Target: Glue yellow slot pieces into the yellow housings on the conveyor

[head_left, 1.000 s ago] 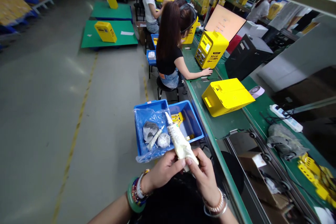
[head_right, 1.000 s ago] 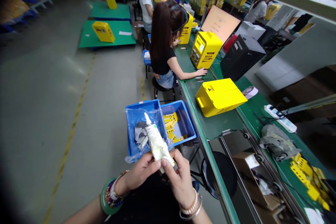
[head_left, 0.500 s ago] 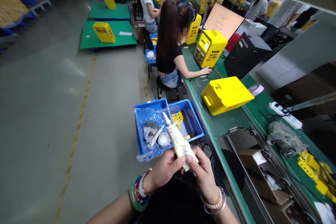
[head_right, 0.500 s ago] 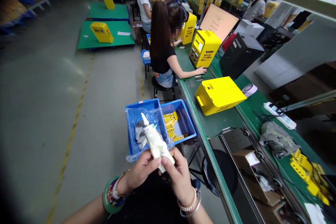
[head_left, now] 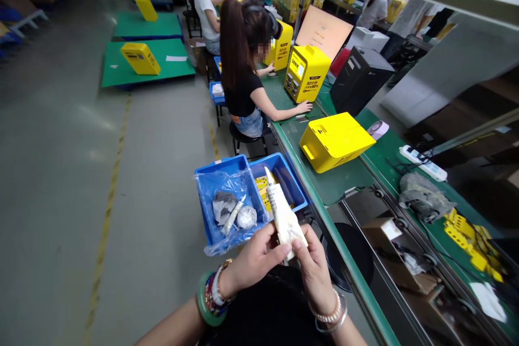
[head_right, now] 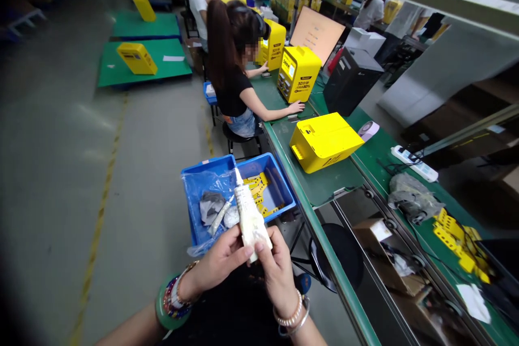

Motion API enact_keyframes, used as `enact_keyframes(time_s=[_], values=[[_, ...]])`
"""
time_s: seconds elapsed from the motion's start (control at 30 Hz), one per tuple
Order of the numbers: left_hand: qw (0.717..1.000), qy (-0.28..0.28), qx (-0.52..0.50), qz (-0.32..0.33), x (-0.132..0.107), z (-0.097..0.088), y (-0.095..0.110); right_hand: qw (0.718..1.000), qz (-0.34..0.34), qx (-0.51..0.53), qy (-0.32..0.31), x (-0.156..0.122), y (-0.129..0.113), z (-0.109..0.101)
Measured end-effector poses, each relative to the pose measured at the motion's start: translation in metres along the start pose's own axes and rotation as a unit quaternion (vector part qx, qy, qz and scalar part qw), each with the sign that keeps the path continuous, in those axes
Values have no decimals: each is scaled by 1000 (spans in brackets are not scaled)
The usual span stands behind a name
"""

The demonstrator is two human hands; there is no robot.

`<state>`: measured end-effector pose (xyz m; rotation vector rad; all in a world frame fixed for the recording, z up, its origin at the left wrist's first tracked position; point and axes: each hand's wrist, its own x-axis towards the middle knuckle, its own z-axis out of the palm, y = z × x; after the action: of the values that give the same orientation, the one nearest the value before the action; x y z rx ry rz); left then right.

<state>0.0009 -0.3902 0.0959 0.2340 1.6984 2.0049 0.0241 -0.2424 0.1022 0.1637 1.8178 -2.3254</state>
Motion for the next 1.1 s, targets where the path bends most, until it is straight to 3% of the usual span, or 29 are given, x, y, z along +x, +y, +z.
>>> enact_keyframes(time_s=[0.47, 1.1], values=[[985, 10, 164, 61, 1, 5, 27, 999, 13, 27, -36, -7, -7, -10], [973, 34, 206, 97, -4, 5, 37, 998, -34, -5, -45, -6, -6, -5]])
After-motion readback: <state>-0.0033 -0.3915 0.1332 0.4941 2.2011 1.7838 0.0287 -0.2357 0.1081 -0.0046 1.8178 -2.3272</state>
